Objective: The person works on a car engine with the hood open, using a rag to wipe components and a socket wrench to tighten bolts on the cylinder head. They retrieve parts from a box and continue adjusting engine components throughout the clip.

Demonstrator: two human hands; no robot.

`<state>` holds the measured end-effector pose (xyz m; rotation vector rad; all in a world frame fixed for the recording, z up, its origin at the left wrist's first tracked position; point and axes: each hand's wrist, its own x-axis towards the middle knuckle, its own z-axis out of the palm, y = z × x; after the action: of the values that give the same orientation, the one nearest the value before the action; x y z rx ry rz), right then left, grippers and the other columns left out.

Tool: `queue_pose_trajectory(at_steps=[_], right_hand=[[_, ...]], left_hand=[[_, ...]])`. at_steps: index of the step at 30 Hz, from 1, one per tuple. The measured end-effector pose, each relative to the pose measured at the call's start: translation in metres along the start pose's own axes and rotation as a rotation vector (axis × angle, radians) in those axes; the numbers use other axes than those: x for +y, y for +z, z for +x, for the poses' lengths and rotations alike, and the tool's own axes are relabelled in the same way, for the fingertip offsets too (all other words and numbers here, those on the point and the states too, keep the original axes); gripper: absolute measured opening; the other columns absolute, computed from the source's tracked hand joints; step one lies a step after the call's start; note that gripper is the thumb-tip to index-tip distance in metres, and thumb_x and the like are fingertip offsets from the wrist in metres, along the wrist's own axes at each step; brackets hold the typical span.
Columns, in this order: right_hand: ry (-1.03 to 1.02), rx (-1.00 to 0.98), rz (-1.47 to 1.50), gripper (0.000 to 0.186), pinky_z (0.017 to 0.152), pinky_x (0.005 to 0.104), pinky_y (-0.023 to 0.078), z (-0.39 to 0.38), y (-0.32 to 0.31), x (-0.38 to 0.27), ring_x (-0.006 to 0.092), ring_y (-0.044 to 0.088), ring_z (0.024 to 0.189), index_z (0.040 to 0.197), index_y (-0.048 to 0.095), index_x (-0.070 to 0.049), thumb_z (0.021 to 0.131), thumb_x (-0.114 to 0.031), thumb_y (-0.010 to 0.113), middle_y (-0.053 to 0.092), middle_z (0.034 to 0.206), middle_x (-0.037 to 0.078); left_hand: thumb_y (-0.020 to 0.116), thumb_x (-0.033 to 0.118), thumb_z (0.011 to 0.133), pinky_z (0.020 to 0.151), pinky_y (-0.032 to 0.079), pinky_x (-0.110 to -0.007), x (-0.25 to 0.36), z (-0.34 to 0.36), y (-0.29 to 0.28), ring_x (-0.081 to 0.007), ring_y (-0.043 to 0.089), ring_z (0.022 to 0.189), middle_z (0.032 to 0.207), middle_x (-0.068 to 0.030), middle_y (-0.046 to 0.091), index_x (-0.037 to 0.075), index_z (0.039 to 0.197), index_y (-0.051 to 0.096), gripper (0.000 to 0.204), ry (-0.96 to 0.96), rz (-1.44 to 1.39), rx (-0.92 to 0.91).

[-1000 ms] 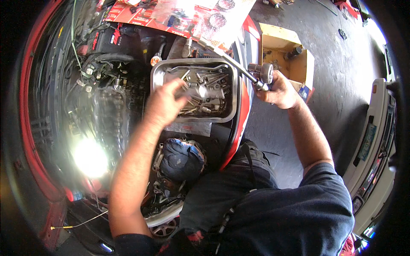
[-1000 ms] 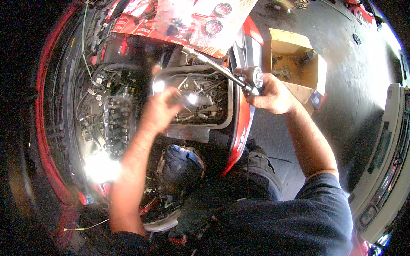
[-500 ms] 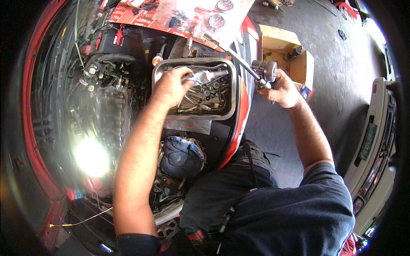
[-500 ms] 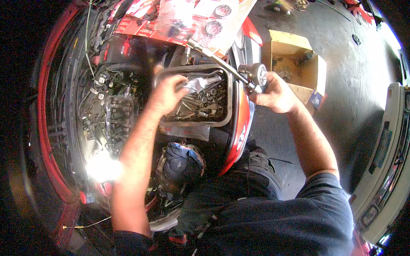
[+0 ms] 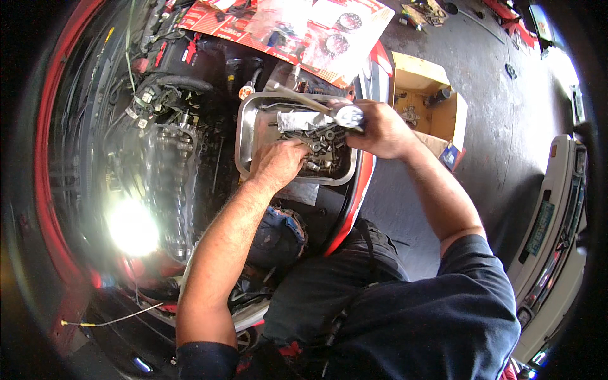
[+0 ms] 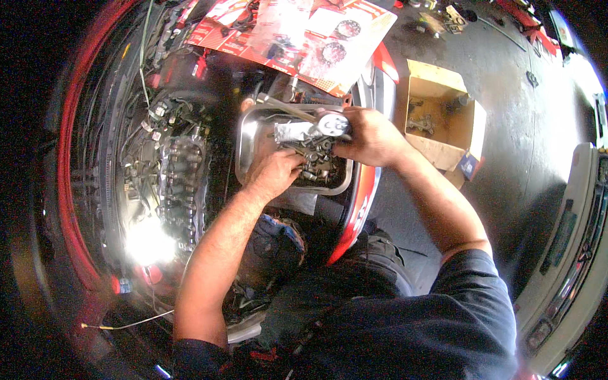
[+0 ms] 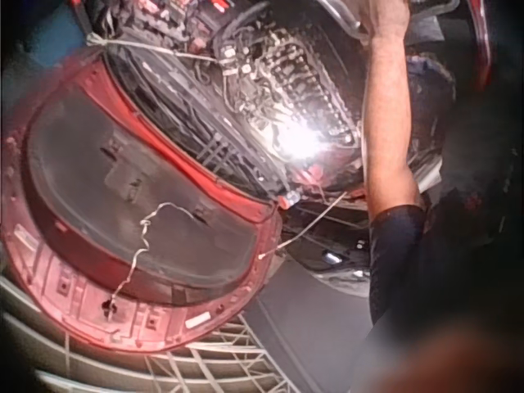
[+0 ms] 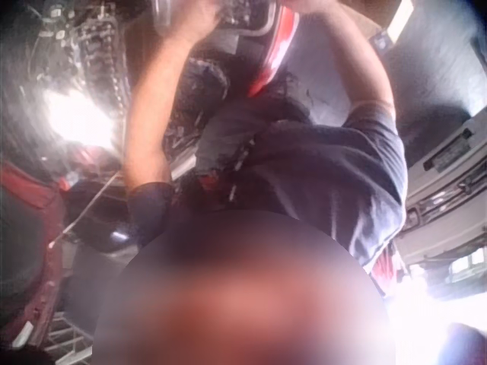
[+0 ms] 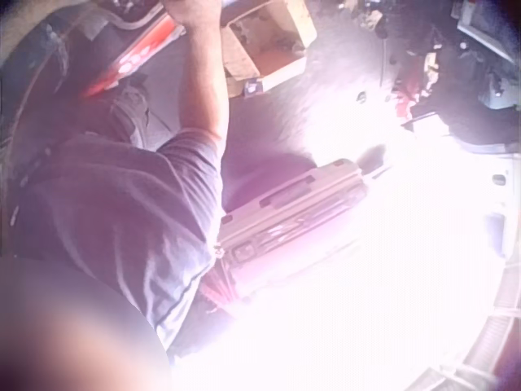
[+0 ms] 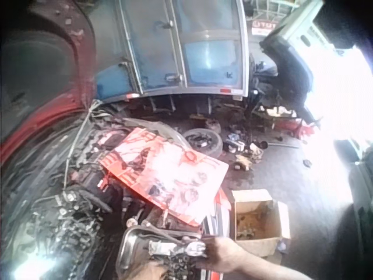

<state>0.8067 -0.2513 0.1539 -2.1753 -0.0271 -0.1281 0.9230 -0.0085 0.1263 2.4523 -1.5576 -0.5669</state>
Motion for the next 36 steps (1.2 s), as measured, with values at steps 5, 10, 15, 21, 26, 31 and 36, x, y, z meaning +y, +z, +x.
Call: queue_pose_trajectory(at_steps=[5, 10, 15, 21, 26, 31, 36], right_hand=[[0.008, -0.129, -0.356, 0.042, 0.081, 0.0451, 0.054, 0.044, 0.027, -0.002, 0.0350, 0.066, 0.093, 0.103, 0.066, -0.006, 0.068, -0.027, 0.077, 0.066, 0.101, 0.015], [0.059, -0.179, -0.505, 0.047, 0.087, 0.0456, 0.053, 0.059, 0.040, 0.001, 0.0335, 0.065, 0.101, 0.108, 0.064, -0.007, 0.070, -0.029, 0.078, 0.063, 0.114, 0.013], [0.065, -0.009, -0.386, 0.045, 0.089, 0.0437, 0.052, 0.050, 0.037, 0.002, 0.0364, 0.063, 0.102, 0.117, 0.061, -0.005, 0.080, -0.027, 0.075, 0.062, 0.107, 0.017], [0.085, 0.100, -0.256, 0.032, 0.088, 0.0465, 0.051, 0.048, 0.038, 0.000, 0.0384, 0.062, 0.102, 0.104, 0.064, -0.003, 0.084, -0.027, 0.070, 0.061, 0.106, 0.020], [0.032, 0.156, -0.321, 0.028, 0.088, 0.0461, 0.051, 0.069, 0.049, -0.002, 0.0381, 0.062, 0.101, 0.108, 0.065, -0.005, 0.084, -0.020, 0.066, 0.060, 0.106, 0.019], [-0.039, 0.085, -0.358, 0.026, 0.090, 0.0458, 0.051, 0.091, 0.069, -0.007, 0.0352, 0.062, 0.104, 0.108, 0.064, -0.006, 0.084, -0.016, 0.064, 0.061, 0.109, 0.016], [-0.043, 0.007, -0.516, 0.023, 0.089, 0.0445, 0.051, 0.098, 0.084, -0.009, 0.0337, 0.061, 0.107, 0.105, 0.065, -0.007, 0.084, -0.016, 0.060, 0.062, 0.114, 0.014]], left_hand=[[0.068, 0.021, 0.082, 0.082, 0.054, -0.045, 0.006, -0.007, 0.000, -0.0313, 0.067, 0.094, 0.102, -0.0056, 0.066, 0.013, 0.103, 0.066, 0.022, -0.116, -0.040, 0.022], [0.068, 0.020, 0.082, 0.080, 0.054, -0.047, 0.015, -0.013, 0.000, -0.0339, 0.068, 0.092, 0.097, -0.0138, 0.069, 0.014, 0.109, 0.065, 0.028, -0.253, -0.062, 0.073], [0.067, 0.015, 0.081, 0.078, 0.055, -0.046, 0.008, -0.006, 0.013, -0.0359, 0.068, 0.089, 0.097, -0.0137, 0.070, 0.014, 0.110, 0.067, 0.029, -0.253, -0.003, 0.086], [0.064, 0.009, 0.081, 0.081, 0.054, -0.045, 0.003, 0.000, 0.025, -0.0337, 0.067, 0.092, 0.101, -0.0103, 0.067, 0.014, 0.105, 0.068, 0.026, -0.175, -0.077, 0.156], [0.067, 0.010, 0.079, 0.085, 0.054, -0.043, 0.007, -0.006, 0.014, -0.0289, 0.064, 0.099, 0.111, -0.0083, 0.058, 0.017, 0.110, 0.066, 0.032, -0.127, 0.084, 0.013], [0.063, 0.013, 0.084, 0.085, 0.054, -0.045, 0.011, -0.003, 0.006, -0.0283, 0.063, 0.102, 0.113, -0.0094, 0.054, 0.017, 0.110, 0.064, 0.027, -0.144, 0.113, -0.133], [0.060, 0.014, 0.087, 0.082, 0.054, -0.045, 0.006, -0.006, 0.007, -0.0320, 0.065, 0.100, 0.114, -0.0109, 0.058, 0.011, 0.115, 0.060, 0.028, -0.081, 0.133, -0.040]])
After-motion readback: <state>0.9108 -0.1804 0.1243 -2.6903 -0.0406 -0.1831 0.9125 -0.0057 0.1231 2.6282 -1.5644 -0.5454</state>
